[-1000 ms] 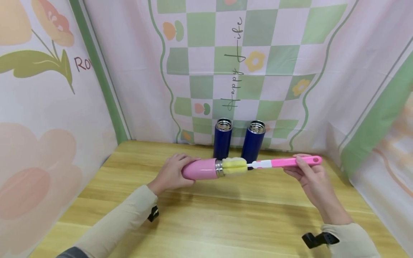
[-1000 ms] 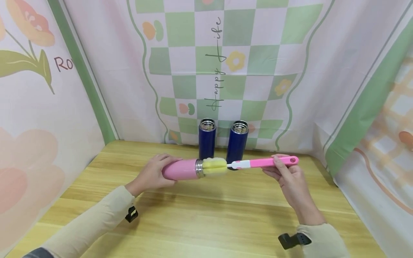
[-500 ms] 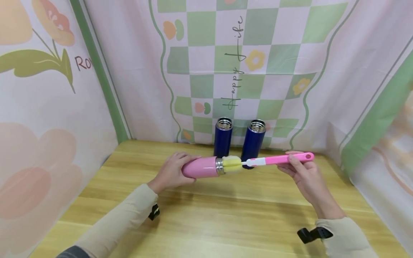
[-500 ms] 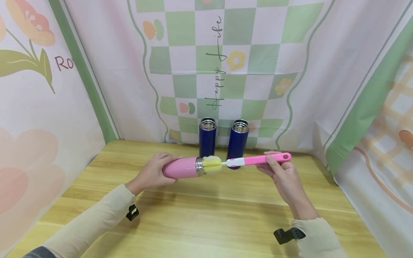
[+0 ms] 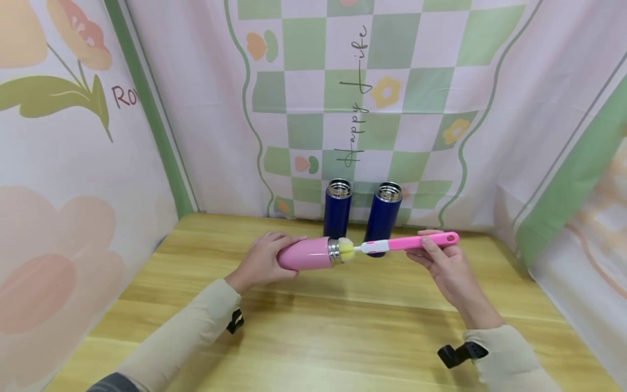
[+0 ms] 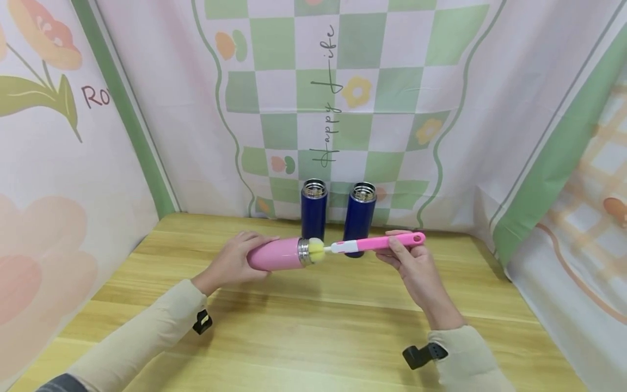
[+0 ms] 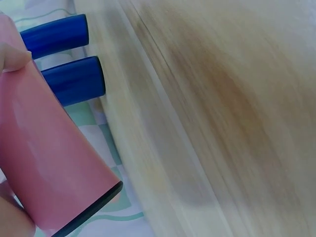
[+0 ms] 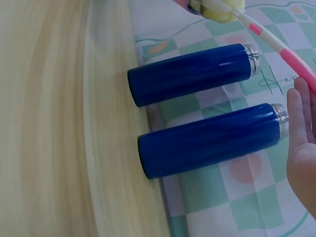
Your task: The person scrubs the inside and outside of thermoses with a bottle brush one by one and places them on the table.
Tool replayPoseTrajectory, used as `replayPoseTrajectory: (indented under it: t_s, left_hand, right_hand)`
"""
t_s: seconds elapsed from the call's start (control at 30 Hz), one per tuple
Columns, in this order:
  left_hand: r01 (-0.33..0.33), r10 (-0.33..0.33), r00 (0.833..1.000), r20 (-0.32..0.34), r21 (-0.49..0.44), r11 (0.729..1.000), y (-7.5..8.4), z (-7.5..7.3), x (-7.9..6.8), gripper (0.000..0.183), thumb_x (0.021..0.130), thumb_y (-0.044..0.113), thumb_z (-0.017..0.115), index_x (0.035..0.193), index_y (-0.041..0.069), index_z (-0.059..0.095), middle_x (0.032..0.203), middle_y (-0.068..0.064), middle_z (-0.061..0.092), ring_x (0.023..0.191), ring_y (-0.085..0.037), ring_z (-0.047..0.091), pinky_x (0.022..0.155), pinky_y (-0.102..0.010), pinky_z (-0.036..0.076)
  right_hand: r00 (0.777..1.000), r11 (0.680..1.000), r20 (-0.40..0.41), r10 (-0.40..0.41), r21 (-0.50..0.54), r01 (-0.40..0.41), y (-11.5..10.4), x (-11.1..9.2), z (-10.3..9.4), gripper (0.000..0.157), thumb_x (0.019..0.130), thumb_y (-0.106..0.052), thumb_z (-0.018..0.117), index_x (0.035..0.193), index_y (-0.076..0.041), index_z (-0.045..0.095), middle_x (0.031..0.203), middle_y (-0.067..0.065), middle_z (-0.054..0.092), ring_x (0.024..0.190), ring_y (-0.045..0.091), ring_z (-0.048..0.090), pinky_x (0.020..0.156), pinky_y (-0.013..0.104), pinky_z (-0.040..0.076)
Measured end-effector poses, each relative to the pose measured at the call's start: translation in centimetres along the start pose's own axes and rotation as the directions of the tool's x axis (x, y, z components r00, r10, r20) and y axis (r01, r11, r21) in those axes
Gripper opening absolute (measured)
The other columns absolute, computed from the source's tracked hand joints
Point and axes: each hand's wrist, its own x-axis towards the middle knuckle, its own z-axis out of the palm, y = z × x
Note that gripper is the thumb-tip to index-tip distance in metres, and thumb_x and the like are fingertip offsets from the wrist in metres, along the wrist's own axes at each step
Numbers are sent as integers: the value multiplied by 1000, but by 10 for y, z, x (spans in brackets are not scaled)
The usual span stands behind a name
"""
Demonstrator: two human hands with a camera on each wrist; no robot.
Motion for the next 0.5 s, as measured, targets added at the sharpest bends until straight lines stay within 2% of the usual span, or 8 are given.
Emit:
replayPoseTrajectory:
  t_s: [0.17,0.3,0.5]
  left_hand:
    - [1,-1,1000,19,10,1000,1,1,3,75,69,35,91,138,31,62,127,-3,65,115,-24,55,93,-50,44]
    - [-8,8,1000,1,13,1000,4,2,4,75,67,33,92,136,29,64,125,-3,66,113,-24,56,93,-50,44]
    - [-64,64,998,18,10,998,16,7,13,75,69,41,88,138,29,62,124,0,66,112,-21,56,90,-46,47]
  right_hand:
    - [1000,1000,20,2,10,-2,7,0,5,22,105,-3,45,115,-2,65,107,13,70,100,21,71,89,34,54]
    - [1000,1000,20,-1,-12,1,12,0,10,22,106,-3,45,115,-3,65,108,12,70,98,21,71,88,34,54]
    - [996,993,26,89,-79,-86,26,1,26,19,105,-8,49,116,-7,65,108,7,70,96,18,71,88,33,55]
